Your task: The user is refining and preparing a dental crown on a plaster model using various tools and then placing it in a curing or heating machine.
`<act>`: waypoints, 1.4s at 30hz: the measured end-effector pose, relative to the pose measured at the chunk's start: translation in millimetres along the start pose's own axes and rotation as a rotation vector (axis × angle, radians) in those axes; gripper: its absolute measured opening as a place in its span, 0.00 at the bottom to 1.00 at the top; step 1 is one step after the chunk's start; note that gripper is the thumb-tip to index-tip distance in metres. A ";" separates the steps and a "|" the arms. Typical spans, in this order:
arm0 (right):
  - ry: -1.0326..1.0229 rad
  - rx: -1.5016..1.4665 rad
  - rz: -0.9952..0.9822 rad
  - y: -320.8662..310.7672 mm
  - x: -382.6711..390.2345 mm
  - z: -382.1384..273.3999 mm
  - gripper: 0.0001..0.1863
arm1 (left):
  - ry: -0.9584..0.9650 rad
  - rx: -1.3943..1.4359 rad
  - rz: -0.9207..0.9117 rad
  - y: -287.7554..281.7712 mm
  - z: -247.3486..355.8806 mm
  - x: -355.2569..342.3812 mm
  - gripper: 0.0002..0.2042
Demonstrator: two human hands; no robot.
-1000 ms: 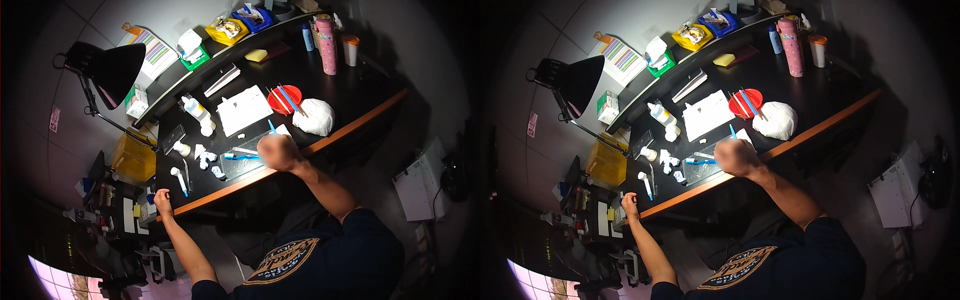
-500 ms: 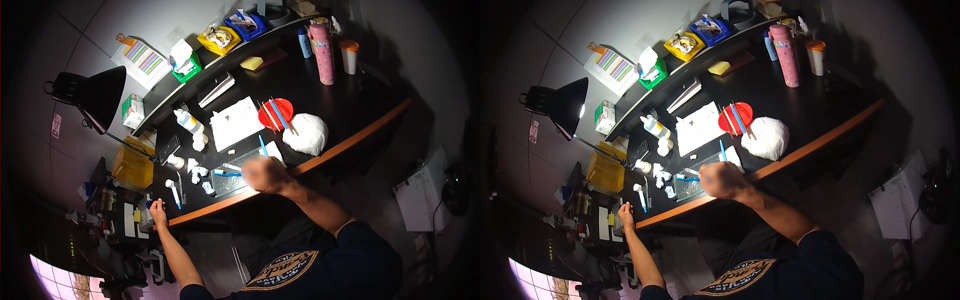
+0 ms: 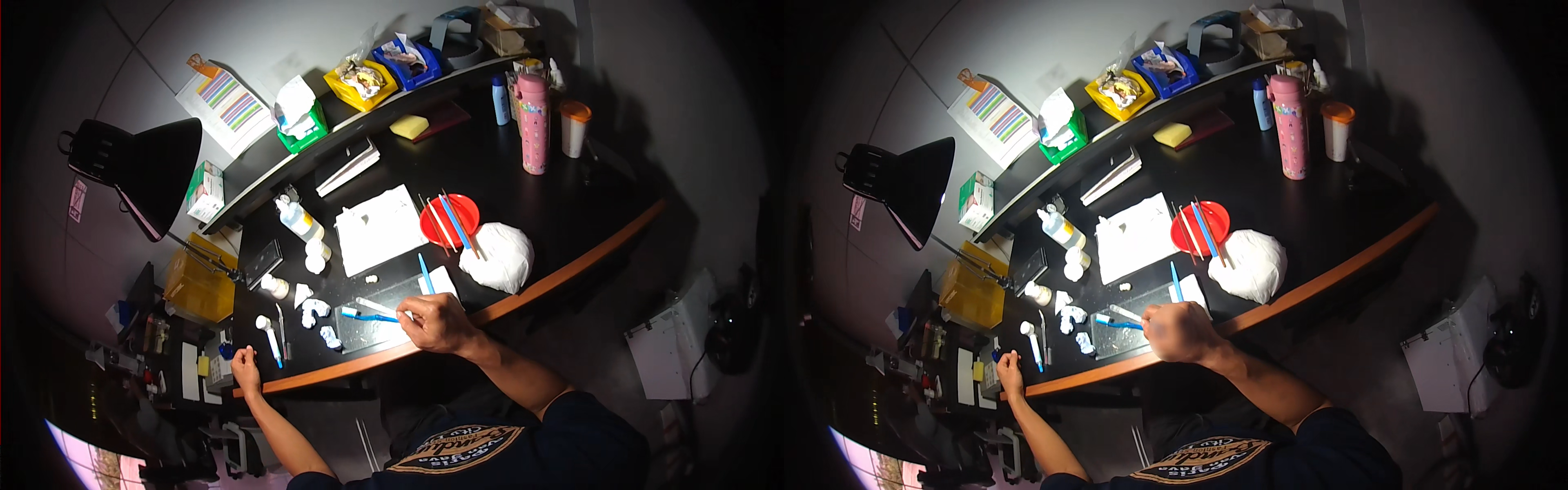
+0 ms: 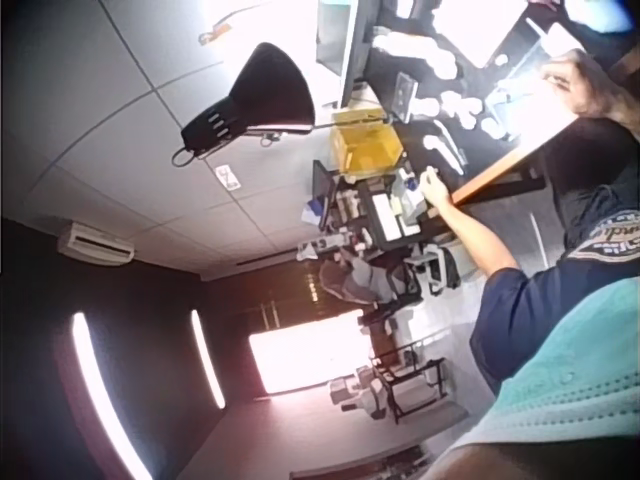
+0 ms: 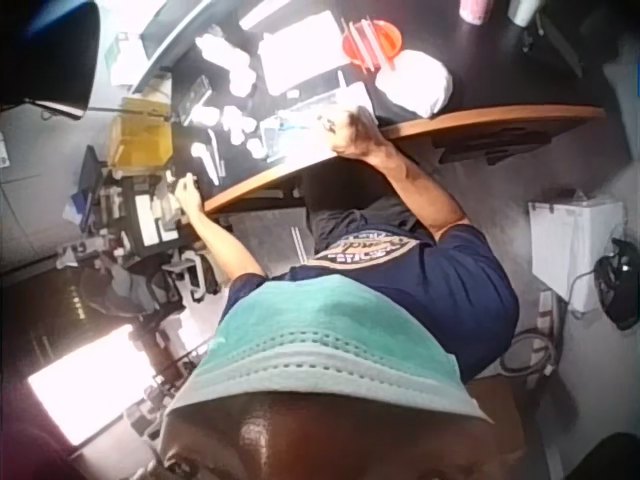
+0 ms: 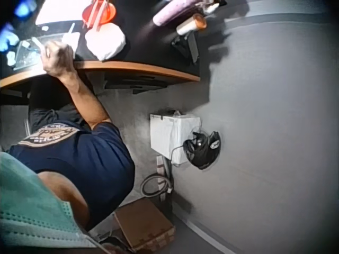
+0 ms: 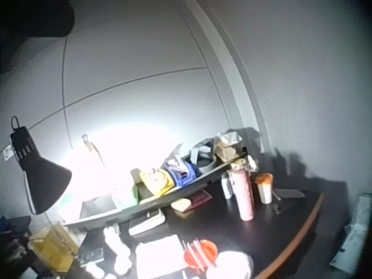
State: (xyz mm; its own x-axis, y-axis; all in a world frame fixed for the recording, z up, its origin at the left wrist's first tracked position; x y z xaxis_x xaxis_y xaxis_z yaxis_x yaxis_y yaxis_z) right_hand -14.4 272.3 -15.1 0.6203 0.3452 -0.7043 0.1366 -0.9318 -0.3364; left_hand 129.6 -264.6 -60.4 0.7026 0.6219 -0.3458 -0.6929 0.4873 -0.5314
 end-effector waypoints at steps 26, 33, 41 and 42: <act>0.121 0.340 0.174 12.3 3.2 -4.9 0.02 | 0.114 0.004 -0.037 4.2 48.3 29.5 0.17; 0.152 0.338 0.148 17.3 1.0 -6.4 0.02 | 0.249 0.113 0.151 -12.1 41.3 39.5 0.19; 0.143 0.276 0.120 13.8 -1.3 -3.9 0.03 | 0.499 0.371 0.408 -9.2 106.1 73.7 0.16; 0.139 0.268 0.113 15.0 -2.7 -3.1 0.03 | 0.582 0.424 0.322 0.6 130.2 78.5 0.16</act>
State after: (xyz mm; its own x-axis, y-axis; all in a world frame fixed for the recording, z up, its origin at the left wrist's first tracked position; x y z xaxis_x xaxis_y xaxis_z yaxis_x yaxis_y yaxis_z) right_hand -11.6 257.0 -16.4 0.7223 0.2049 -0.6606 -0.1364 -0.8942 -0.4264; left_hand 163.3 -135.7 12.9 0.3472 0.4086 -0.8441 -0.7971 0.6027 -0.0362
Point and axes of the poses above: each hand's wrist, its own x-axis away from the middle knuckle, its own y-axis out of the palm, z = x × y, the point moved 5 cm from there along -x, towards the middle knuckle, and after that the axes turned 4 degrees about -z, right-handed, at the moved point
